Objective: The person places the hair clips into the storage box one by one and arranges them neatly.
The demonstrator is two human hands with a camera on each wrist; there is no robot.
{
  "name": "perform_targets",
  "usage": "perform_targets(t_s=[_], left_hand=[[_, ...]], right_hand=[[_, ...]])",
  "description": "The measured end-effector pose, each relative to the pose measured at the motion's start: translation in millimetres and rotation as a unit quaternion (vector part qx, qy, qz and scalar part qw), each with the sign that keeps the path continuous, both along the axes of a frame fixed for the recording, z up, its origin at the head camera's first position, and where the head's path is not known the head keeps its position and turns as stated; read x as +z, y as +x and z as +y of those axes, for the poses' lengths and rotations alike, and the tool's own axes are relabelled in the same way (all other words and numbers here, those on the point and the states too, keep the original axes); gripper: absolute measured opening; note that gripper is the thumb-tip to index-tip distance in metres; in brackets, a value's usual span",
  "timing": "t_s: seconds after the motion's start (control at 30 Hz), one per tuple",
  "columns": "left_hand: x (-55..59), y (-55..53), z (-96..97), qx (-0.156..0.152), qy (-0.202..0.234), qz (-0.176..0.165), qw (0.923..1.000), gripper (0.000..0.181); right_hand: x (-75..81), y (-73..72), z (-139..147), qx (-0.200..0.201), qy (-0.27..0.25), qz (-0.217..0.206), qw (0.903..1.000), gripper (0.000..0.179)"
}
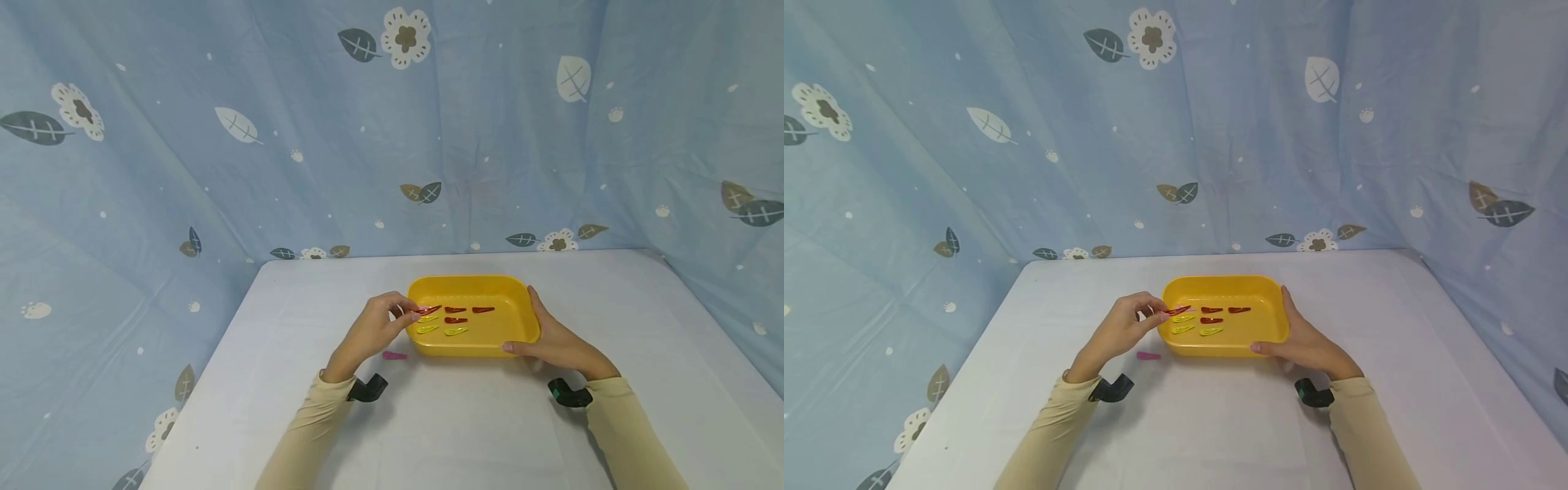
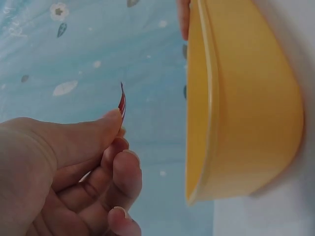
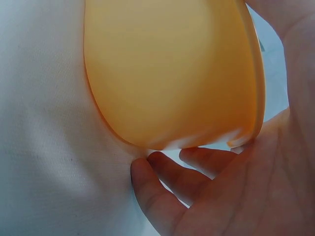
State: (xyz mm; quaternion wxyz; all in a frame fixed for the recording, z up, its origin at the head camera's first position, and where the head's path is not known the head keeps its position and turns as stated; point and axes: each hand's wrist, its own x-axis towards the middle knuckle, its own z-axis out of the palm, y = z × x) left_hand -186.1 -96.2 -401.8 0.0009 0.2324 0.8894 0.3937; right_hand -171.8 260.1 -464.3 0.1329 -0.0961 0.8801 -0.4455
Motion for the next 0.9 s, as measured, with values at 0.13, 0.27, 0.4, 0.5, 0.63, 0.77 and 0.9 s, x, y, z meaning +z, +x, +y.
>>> perform_targets(t_s=[0.13,0.27,0.4,0.5,0.63,0.77,0.9], left_hand=[[-0.4,-2.4,7.4,-0.012,0.001,0.007,0.9999,0.013],[-1.6,-5.0,14.1,-0.027,0.005,0.016,0.9995,0.011],[-3.0,-7.6,20.9,-0.038,0.002,0.018,0.9991,0.013],[-3.5,-9.7,27.2,-0.05,0.0,0.016,0.9986,0.014],[-4.4,-12.9,36.1,-0.059,0.004,0.007,0.9982,0.016],[-6.5,-16.9,45.0,-0.063,0.002,0.006,0.998,0.015],[-9.0,-20.3,52.6,-0.067,-0.002,0.002,0.9977,0.015]], right_hand=[[0.8,0.2,-0.3,0.001,-0.004,-0.002,1.0,0.135],[1.5,0.7,-1.0,0.001,-0.006,-0.005,1.0,0.135],[1.8,0.9,-1.7,0.0,-0.005,-0.006,1.0,0.136],[2.1,1.1,-1.8,-0.002,-0.001,-0.006,1.0,0.136],[2.6,1.2,-1.8,-0.005,0.008,-0.008,0.9999,0.136],[2.4,0.8,-1.8,-0.006,0.013,-0.01,0.9998,0.135],[1.9,0.1,-1.6,-0.005,0.011,-0.009,0.9999,0.135]])
